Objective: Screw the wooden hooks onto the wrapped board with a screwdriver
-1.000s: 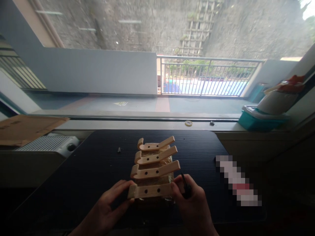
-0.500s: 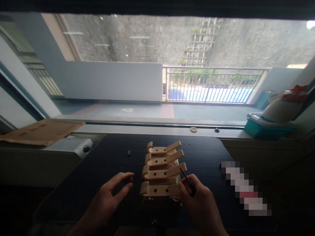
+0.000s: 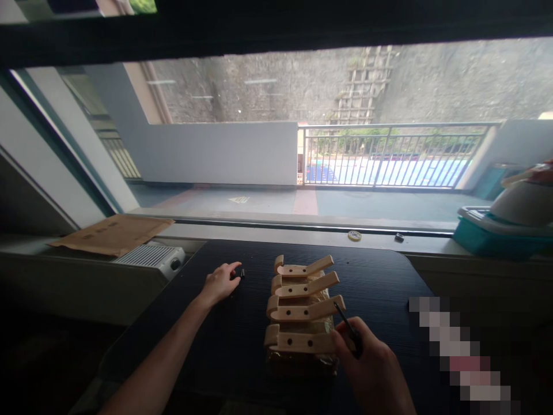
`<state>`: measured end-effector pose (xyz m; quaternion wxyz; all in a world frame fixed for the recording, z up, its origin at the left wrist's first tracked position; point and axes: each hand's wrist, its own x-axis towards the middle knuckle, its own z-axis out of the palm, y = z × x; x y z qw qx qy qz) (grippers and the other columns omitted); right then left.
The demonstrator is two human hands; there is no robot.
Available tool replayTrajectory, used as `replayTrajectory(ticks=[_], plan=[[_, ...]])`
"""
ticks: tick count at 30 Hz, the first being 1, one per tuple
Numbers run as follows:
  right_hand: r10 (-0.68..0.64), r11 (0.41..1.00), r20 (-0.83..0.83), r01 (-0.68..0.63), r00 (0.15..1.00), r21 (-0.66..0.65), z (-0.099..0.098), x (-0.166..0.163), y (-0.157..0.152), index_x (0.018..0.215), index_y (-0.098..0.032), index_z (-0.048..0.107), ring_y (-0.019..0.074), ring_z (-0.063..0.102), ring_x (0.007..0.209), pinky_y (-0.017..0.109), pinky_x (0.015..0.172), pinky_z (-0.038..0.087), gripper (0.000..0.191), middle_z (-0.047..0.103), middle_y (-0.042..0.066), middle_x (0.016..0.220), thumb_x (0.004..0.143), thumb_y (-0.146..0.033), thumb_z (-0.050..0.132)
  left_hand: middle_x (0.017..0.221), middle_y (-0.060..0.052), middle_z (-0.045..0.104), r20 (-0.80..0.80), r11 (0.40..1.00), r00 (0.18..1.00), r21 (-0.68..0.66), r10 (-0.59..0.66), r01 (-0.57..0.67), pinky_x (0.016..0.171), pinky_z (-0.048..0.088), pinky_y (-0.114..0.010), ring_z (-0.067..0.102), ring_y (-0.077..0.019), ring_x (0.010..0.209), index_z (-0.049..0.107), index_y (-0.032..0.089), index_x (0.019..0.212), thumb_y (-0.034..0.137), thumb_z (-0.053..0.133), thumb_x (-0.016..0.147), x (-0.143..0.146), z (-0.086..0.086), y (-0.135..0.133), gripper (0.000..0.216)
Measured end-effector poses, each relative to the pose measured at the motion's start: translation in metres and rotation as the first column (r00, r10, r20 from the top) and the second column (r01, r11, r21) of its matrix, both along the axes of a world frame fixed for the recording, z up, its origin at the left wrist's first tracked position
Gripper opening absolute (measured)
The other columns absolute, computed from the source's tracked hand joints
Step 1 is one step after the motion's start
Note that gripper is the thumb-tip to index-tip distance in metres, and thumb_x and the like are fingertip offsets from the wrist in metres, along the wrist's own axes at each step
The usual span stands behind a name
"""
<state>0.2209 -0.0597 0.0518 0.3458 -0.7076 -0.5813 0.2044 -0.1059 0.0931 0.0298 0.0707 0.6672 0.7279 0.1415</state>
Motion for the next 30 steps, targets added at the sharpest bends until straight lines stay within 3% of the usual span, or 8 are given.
replayTrajectory(ticks=[11,16,20,22,24,26,30], plan=[[0.006,1.000,0.035,-0.006,0.999,-0.011,0.000,0.002,0.000,0.079,-0.024,0.058,0.0175,0.061,0.060,0.025,0.053,0.038,0.034,0.066,-0.002,0.064,0.078,-0.056,0.046,0.101,-0.005,0.063,-0.116,0.997,0.991,-0.042,-0.066,0.061,0.084,0.044,-0.037,0.057,-0.0246,0.102,0.067,0.028,0.099,0.034,0.054,0.081,0.000,0.006,0.003,0.023],[0.030,0.998,0.037,-0.028,0.999,-0.049,-0.001,0.004,0.001,0.081,-0.024,0.057,0.0181,0.062,0.063,0.025,0.055,0.040,0.035,0.068,-0.001,0.067,0.079,-0.057,0.045,0.101,-0.006,0.063,-0.151,0.999,0.987,-0.021,-0.048,0.045,0.086,0.045,-0.040,0.059,-0.0226,0.099,0.066,0.021,0.098,0.029,0.050,0.087,0.003,0.004,0.001,0.020],[0.037,0.998,0.041,-0.035,0.998,-0.044,-0.002,0.005,0.001,0.081,-0.024,0.057,0.0178,0.061,0.062,0.025,0.054,0.040,0.034,0.067,0.000,0.067,0.080,-0.056,0.045,0.112,-0.008,0.059,-0.162,1.000,0.986,-0.004,-0.026,0.025,0.083,0.049,-0.042,0.059,-0.0200,0.097,0.056,0.016,0.110,0.033,0.053,0.088,0.004,0.003,0.002,0.028],[0.033,0.999,0.040,-0.032,0.999,-0.028,-0.002,0.004,0.001,0.081,-0.024,0.057,0.0178,0.061,0.061,0.025,0.053,0.040,0.034,0.067,0.000,0.066,0.079,-0.056,0.045,0.104,-0.007,0.063,-0.150,1.000,0.989,0.021,-0.016,0.020,0.085,0.047,-0.041,0.060,-0.0201,0.094,0.061,0.016,0.099,0.028,0.054,0.087,0.004,0.005,0.000,0.018],[0.028,1.000,0.032,-0.027,0.999,-0.009,0.000,0.003,0.001,0.080,-0.024,0.057,0.0177,0.061,0.061,0.024,0.053,0.039,0.033,0.067,0.000,0.066,0.079,-0.055,0.047,0.085,-0.005,0.068,-0.120,0.998,0.993,0.057,-0.005,0.012,0.088,0.043,-0.040,0.062,-0.0200,0.085,0.064,0.017,0.080,0.022,0.052,0.084,0.004,0.012,-0.006,0.013],[0.025,1.000,0.025,-0.025,0.999,-0.003,0.003,0.003,0.000,0.080,-0.023,0.057,0.0172,0.061,0.060,0.024,0.052,0.039,0.030,0.067,0.000,0.067,0.080,-0.052,0.047,0.075,-0.003,0.068,-0.072,0.995,0.997,0.095,-0.002,0.009,0.084,0.044,-0.037,0.064,-0.0190,0.075,0.063,0.018,0.080,0.022,0.049,0.083,0.009,0.026,-0.018,0.015],[0.083,0.996,0.032,-0.083,0.996,-0.017,0.015,0.003,-0.001,0.079,-0.023,0.056,0.0159,0.059,0.058,0.023,0.054,0.040,0.023,0.065,-0.002,0.063,0.082,-0.045,0.048,0.089,0.000,0.069,0.046,0.967,0.986,0.208,-0.159,0.146,0.081,0.045,-0.027,0.063,-0.0160,0.084,0.061,0.023,0.092,0.033,0.047,0.084,0.040,0.071,-0.060,0.019]])
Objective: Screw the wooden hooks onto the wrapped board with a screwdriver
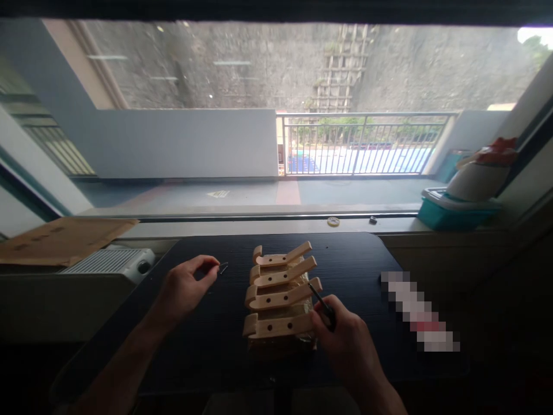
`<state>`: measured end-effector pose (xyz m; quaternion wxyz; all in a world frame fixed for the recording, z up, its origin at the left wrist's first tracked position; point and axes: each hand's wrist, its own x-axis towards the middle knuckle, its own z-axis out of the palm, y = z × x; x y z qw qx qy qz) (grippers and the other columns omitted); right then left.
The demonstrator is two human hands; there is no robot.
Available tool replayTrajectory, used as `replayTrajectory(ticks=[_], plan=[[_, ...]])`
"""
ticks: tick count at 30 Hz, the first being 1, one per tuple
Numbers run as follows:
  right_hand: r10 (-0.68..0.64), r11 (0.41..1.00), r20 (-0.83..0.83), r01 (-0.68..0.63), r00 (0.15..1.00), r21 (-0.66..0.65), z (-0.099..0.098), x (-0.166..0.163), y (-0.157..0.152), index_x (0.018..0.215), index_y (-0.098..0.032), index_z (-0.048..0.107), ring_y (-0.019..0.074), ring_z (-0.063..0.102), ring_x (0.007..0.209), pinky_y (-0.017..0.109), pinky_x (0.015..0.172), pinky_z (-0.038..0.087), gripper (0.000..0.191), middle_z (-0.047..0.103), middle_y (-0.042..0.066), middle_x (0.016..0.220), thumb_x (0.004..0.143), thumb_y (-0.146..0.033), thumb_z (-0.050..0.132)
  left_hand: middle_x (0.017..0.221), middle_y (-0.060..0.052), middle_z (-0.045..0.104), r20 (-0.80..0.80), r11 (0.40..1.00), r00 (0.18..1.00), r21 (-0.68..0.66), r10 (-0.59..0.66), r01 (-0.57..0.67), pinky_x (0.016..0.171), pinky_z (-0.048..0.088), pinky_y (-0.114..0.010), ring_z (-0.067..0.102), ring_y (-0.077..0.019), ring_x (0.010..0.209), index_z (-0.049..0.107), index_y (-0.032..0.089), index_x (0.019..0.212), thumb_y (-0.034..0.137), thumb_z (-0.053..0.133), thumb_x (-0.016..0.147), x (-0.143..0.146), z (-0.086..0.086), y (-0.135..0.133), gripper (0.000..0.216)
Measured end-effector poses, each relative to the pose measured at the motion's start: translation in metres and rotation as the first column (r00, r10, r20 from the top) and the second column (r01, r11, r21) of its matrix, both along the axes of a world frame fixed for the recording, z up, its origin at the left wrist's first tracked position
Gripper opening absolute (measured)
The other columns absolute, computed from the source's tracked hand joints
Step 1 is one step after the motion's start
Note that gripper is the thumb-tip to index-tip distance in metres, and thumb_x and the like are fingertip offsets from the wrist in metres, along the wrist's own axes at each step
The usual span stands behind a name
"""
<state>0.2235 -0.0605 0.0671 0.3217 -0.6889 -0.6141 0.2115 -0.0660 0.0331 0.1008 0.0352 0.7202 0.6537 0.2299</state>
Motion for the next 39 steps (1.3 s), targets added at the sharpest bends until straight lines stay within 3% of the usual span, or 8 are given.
replayTrajectory(ticks=[2,4,7,13,20,26,33,39], plan=[[0.034,0.999,-0.009,-0.034,0.999,-0.009,0.005,0.001,0.000,0.081,-0.023,0.056,0.0156,0.060,0.059,0.023,0.055,0.040,0.022,0.064,-0.002,0.065,0.083,-0.043,0.048,0.086,0.001,0.068,0.103,0.950,0.948,0.117,-0.301,0.289,0.090,0.040,-0.030,0.061,-0.0165,0.087,0.063,0.024,0.088,0.030,0.053,0.081,0.025,0.021,-0.024,0.013],[0.035,0.999,-0.022,-0.035,0.999,-0.014,0.007,0.001,0.001,0.081,-0.023,0.056,0.0160,0.061,0.060,0.023,0.055,0.040,0.021,0.065,-0.002,0.066,0.083,-0.042,0.048,0.082,0.004,0.068,0.083,0.815,0.811,0.082,-0.579,0.573,0.102,0.029,-0.034,0.060,-0.0137,0.083,0.063,0.025,0.083,0.021,0.055,0.080,0.051,0.032,-0.044,0.009],[0.023,1.000,-0.032,-0.024,0.999,-0.006,0.008,0.000,0.001,0.080,-0.023,0.056,0.0165,0.061,0.059,0.024,0.055,0.039,0.020,0.066,-0.002,0.065,0.083,-0.041,0.049,0.082,0.003,0.065,0.023,0.670,0.670,-0.001,-0.742,0.742,0.102,0.027,-0.035,0.058,-0.0135,0.085,0.063,0.023,0.080,0.014,0.054,0.080,0.082,0.031,-0.057,0.013],[0.030,0.999,-0.041,-0.030,0.999,0.015,0.013,-0.001,-0.001,0.079,-0.022,0.055,0.0161,0.060,0.059,0.023,0.055,0.039,0.018,0.065,-0.001,0.064,0.083,-0.038,0.047,0.081,-0.001,0.063,-0.095,0.626,0.619,-0.127,-0.779,0.769,0.100,0.027,-0.039,0.055,-0.0161,0.084,0.062,0.020,0.072,0.016,0.049,0.086,0.103,0.017,-0.048,0.019],[0.029,1.000,-0.028,-0.029,0.999,-0.001,0.017,-0.001,-0.002,0.081,-0.022,0.056,0.0173,0.061,0.062,0.024,0.057,0.039,0.017,0.066,0.000,0.067,0.083,-0.036,0.046,0.083,-0.003,0.064,-0.182,0.628,0.603,-0.163,-0.777,0.761,0.100,0.027,-0.045,0.055,-0.0204,0.088,0.063,0.021,0.076,0.018,0.049,0.086,0.110,0.012,-0.044,0.017],[0.031,1.000,-0.026,-0.031,0.999,0.002,0.020,-0.002,-0.002,0.080,-0.022,0.056,0.0169,0.062,0.064,0.024,0.057,0.038,0.018,0.066,0.000,0.067,0.084,-0.036,0.045,0.084,-0.002,0.064,-0.150,0.590,0.572,-0.151,-0.807,0.793,0.106,0.023,-0.043,0.058,-0.0187,0.088,0.060,0.021,0.075,0.018,0.048,0.086,0.114,0.009,-0.044,0.017],[0.028,1.000,-0.021,-0.028,0.999,-0.004,0.021,-0.002,-0.003,0.081,-0.022,0.056,0.0164,0.061,0.062,0.023,0.057,0.038,0.017,0.066,-0.001,0.066,0.084,-0.035,0.046,0.087,-0.003,0.066,-0.050,0.639,0.639,-0.146,-0.767,0.755,0.106,0.027,-0.040,0.061,-0.0179,0.090,0.056,0.019,0.080,0.012,0.050,0.082,0.112,-0.002,-0.041,0.010],[0.026,1.000,-0.028,-0.026,0.999,-0.004,0.021,-0.002,-0.003,0.080,-0.022,0.055,0.0168,0.061,0.062,0.024,0.057,0.038,0.016,0.066,0.000,0.067,0.083,-0.035,0.046,0.080,-0.001,0.067,-0.013,0.635,0.640,-0.136,-0.768,0.760,0.107,0.028,-0.040,0.063,-0.0169,0.084,0.055,0.020,0.074,0.015,0.051,0.083,0.111,-0.005,-0.040,0.011]])
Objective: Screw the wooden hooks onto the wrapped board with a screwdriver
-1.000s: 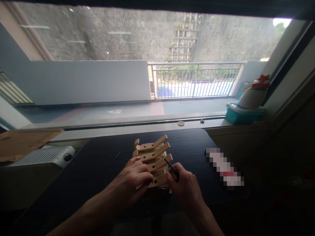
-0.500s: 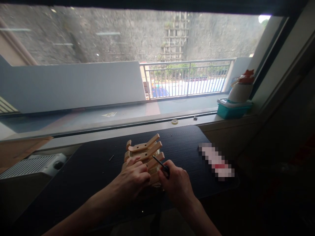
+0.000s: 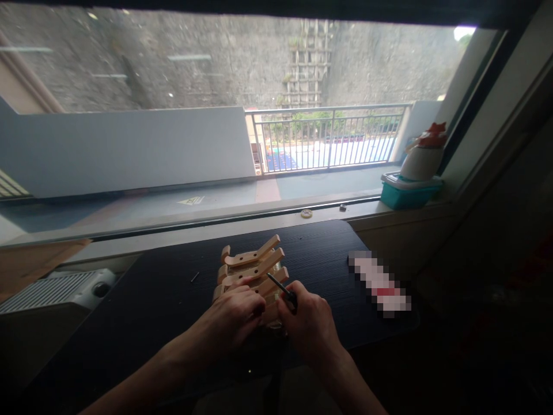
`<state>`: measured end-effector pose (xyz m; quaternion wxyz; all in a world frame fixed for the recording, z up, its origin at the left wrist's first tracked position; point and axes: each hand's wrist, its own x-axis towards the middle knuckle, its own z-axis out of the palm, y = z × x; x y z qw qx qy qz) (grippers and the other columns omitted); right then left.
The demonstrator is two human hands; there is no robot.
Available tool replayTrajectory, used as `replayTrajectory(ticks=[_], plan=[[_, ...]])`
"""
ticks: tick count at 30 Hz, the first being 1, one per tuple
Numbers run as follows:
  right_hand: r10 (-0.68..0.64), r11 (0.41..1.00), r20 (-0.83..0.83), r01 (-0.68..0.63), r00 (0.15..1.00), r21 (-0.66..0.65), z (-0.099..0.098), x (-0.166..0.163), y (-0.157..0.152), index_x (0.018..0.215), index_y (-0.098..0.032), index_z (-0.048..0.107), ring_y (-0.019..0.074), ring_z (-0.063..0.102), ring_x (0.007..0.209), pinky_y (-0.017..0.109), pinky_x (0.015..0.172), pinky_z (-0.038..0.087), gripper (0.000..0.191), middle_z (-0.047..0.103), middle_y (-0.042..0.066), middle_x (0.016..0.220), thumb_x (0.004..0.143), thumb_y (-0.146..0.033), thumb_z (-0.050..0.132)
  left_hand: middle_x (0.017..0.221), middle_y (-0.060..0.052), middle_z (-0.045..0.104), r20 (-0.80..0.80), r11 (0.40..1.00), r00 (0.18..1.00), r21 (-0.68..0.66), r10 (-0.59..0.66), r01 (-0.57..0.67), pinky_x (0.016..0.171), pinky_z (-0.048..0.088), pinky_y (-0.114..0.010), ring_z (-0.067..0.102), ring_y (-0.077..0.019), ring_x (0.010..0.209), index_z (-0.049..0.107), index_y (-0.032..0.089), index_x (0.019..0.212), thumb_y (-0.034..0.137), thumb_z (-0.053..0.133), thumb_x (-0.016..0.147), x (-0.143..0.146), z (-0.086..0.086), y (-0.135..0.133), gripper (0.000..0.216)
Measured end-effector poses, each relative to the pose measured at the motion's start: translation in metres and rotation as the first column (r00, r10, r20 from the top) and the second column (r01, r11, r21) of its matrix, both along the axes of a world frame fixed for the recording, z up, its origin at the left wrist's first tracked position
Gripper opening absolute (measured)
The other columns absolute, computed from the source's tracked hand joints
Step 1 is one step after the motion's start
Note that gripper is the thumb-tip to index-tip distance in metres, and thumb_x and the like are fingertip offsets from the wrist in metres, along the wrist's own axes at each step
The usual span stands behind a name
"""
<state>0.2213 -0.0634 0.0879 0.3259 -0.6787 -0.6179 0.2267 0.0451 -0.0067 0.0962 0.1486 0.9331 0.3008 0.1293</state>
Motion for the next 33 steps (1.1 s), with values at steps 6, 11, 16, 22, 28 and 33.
replayTrajectory(ticks=[6,11,16,22,28,33], plan=[[0.003,1.000,-0.009,-0.003,1.000,-0.010,-0.0015,-0.0005,0.0006,0.080,-0.023,0.055,0.0172,0.061,0.063,0.024,0.056,0.038,0.017,0.066,0.000,0.067,0.084,-0.037,0.046,0.076,-0.002,0.066,0.023,1.000,1.000,0.018,-0.007,0.006,0.105,0.031,-0.040,0.064,-0.0166,0.079,0.055,0.020,0.072,0.020,0.048,0.086,0.0008,-0.0019,0.0011,0.016],[0.000,1.000,-0.011,0.000,1.000,-0.008,-0.0020,-0.0002,0.0000,0.080,-0.023,0.055,0.0168,0.061,0.062,0.023,0.056,0.038,0.017,0.066,-0.001,0.067,0.084,-0.037,0.047,0.077,-0.002,0.065,-0.001,1.000,1.000,0.017,-0.015,0.015,0.105,0.031,-0.039,0.063,-0.0163,0.080,0.054,0.020,0.073,0.016,0.048,0.085,0.0004,-0.0048,0.0017,0.014],[0.014,1.000,-0.025,-0.014,1.000,-0.010,-0.0024,-0.0003,-0.0001,0.080,-0.023,0.055,0.0170,0.062,0.064,0.024,0.057,0.039,0.017,0.066,-0.001,0.068,0.084,-0.037,0.046,0.074,-0.001,0.064,-0.007,0.999,0.999,0.017,-0.040,0.040,0.106,0.031,-0.039,0.062,-0.0155,0.078,0.051,0.020,0.070,0.014,0.048,0.083,0.0008,-0.0044,0.0027,0.015],[0.001,1.000,0.006,-0.001,1.000,0.011,-0.0017,-0.0011,-0.0006,0.080,-0.023,0.055,0.0177,0.062,0.063,0.024,0.056,0.039,0.017,0.066,0.000,0.066,0.084,-0.037,0.046,0.074,-0.001,0.065,0.008,0.999,0.999,-0.006,-0.034,0.034,0.102,0.034,-0.038,0.060,-0.0167,0.080,0.053,0.020,0.068,0.015,0.051,0.080,0.0001,-0.0002,0.0037,0.013],[-0.005,1.000,-0.002,0.005,1.000,0.014,-0.0031,-0.0025,-0.0005,0.080,-0.023,0.056,0.0176,0.063,0.064,0.024,0.057,0.040,0.017,0.067,0.000,0.068,0.083,-0.037,0.047,0.076,-0.001,0.065,0.033,0.999,0.999,-0.047,-0.026,0.028,0.103,0.033,-0.037,0.061,-0.0161,0.080,0.055,0.020,0.073,0.014,0.051,0.080,0.0000,0.0000,0.0024,0.010],[0.012,1.000,-0.018,-0.012,1.000,-0.023,0.0010,0.0005,-0.0032,0.094,-0.022,0.056,0.0189,0.064,0.066,0.025,0.059,0.042,0.023,0.067,0.000,0.070,0.082,-0.040,0.049,0.083,-0.001,0.064,0.063,0.993,0.997,-0.111,0.037,-0.030,0.098,0.038,-0.038,0.061,-0.0178,0.085,0.054,0.021,0.090,0.018,0.053,0.081,-0.0001,0.0007,0.0021,0.010]])
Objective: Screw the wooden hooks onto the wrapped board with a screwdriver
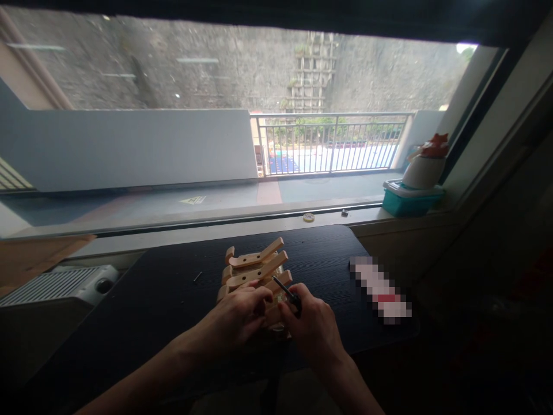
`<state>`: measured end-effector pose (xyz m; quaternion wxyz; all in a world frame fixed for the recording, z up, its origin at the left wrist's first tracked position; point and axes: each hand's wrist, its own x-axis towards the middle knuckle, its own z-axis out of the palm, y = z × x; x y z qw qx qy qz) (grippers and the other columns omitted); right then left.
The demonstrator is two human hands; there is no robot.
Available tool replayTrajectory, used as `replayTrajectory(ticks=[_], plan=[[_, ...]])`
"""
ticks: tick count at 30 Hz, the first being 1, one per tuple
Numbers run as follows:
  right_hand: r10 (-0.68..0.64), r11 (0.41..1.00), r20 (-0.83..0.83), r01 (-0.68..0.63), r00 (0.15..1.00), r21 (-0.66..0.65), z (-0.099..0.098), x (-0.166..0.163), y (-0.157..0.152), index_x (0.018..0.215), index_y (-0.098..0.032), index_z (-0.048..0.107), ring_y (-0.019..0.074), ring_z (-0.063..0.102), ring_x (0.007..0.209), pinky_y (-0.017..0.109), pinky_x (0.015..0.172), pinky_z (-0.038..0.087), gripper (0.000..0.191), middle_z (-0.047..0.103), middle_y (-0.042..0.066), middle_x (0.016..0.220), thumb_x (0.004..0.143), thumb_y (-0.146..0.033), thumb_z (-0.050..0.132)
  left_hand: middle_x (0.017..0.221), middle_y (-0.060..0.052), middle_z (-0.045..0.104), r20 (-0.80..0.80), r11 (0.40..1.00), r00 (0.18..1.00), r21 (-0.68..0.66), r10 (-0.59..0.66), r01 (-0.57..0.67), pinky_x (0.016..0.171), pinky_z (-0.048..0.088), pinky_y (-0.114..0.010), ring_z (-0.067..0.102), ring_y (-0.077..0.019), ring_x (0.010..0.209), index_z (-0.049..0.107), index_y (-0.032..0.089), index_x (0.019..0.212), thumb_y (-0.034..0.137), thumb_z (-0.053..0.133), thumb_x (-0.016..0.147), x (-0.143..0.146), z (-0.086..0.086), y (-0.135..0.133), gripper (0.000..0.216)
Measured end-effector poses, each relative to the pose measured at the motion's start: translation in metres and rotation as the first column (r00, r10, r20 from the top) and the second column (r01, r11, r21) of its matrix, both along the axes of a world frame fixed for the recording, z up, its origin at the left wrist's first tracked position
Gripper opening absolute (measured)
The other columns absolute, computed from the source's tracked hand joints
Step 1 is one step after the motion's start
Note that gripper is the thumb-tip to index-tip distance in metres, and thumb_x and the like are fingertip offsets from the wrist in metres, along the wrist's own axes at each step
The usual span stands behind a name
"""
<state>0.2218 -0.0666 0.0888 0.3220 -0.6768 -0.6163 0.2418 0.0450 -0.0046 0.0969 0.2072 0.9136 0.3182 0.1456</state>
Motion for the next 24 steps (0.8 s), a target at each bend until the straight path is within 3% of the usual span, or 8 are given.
replayTrajectory(ticks=[3,5,9,11,15,24], plan=[[-0.001,0.999,-0.013,0.000,1.000,-0.048,0.015,0.013,-0.011,0.109,-0.022,0.050,0.0195,0.064,0.072,0.027,0.063,0.044,0.034,0.069,0.003,0.084,0.084,-0.044,0.046,0.090,-0.002,0.064,0.019,1.000,1.000,-0.023,0.015,-0.015,0.096,0.040,-0.036,0.059,-0.0186,0.093,0.051,0.022,0.100,0.015,0.054,0.079,-0.001,0.002,-0.001,0.023],[0.014,0.998,0.005,-0.014,1.000,-0.058,0.029,0.025,-0.020,0.108,-0.022,0.051,0.0182,0.063,0.077,0.026,0.062,0.044,0.030,0.067,0.005,0.094,0.089,-0.040,0.036,0.095,-0.003,0.063,0.025,0.999,0.999,-0.033,0.020,-0.019,0.096,0.041,-0.035,0.058,-0.0190,0.098,0.050,0.022,0.104,0.013,0.055,0.077,-0.001,0.003,-0.002,0.028],[0.347,0.938,0.161,-0.343,0.924,-0.051,0.055,0.044,-0.028,0.100,-0.025,0.062,0.0151,0.060,0.076,0.025,0.069,0.043,0.024,0.063,0.003,0.093,0.090,-0.030,0.040,0.105,-0.005,0.060,0.031,0.998,0.999,-0.052,0.029,-0.028,0.092,0.043,-0.033,0.055,-0.0201,0.103,0.050,0.022,0.106,0.013,0.054,0.078,0.000,0.005,-0.003,0.030],[0.423,0.903,0.268,-0.426,0.865,-0.052,0.063,0.045,-0.023,0.099,-0.026,0.064,0.0149,0.059,0.075,0.025,0.068,0.043,0.022,0.062,0.003,0.092,0.088,-0.027,0.045,0.106,-0.005,0.059,0.033,0.998,0.999,-0.053,0.037,-0.035,0.090,0.044,-0.032,0.055,-0.0204,0.103,0.050,0.022,0.107,0.014,0.054,0.078,-0.001,0.005,-0.003,0.030],[0.468,0.868,0.398,-0.494,0.789,-0.042,0.073,0.033,-0.008,0.095,-0.023,0.065,0.0141,0.057,0.074,0.025,0.066,0.042,0.021,0.059,0.004,0.090,0.087,-0.021,0.046,0.104,-0.005,0.059,0.038,0.998,0.999,-0.044,0.035,-0.034,0.089,0.043,-0.031,0.054,-0.0199,0.102,0.049,0.021,0.106,0.015,0.053,0.079,-0.002,0.004,-0.004,0.028],[0.514,0.826,0.427,-0.563,0.744,-0.014,0.077,0.012,0.004,0.089,-0.021,0.064,0.0116,0.057,0.076,0.021,0.067,0.041,0.018,0.059,0.003,0.091,0.086,-0.016,0.047,0.104,-0.004,0.058,0.028,0.998,0.998,-0.041,0.048,-0.047,0.086,0.043,-0.030,0.054,-0.0200,0.100,0.049,0.021,0.105,0.018,0.054,0.080,-0.003,0.001,-0.003,0.026]])
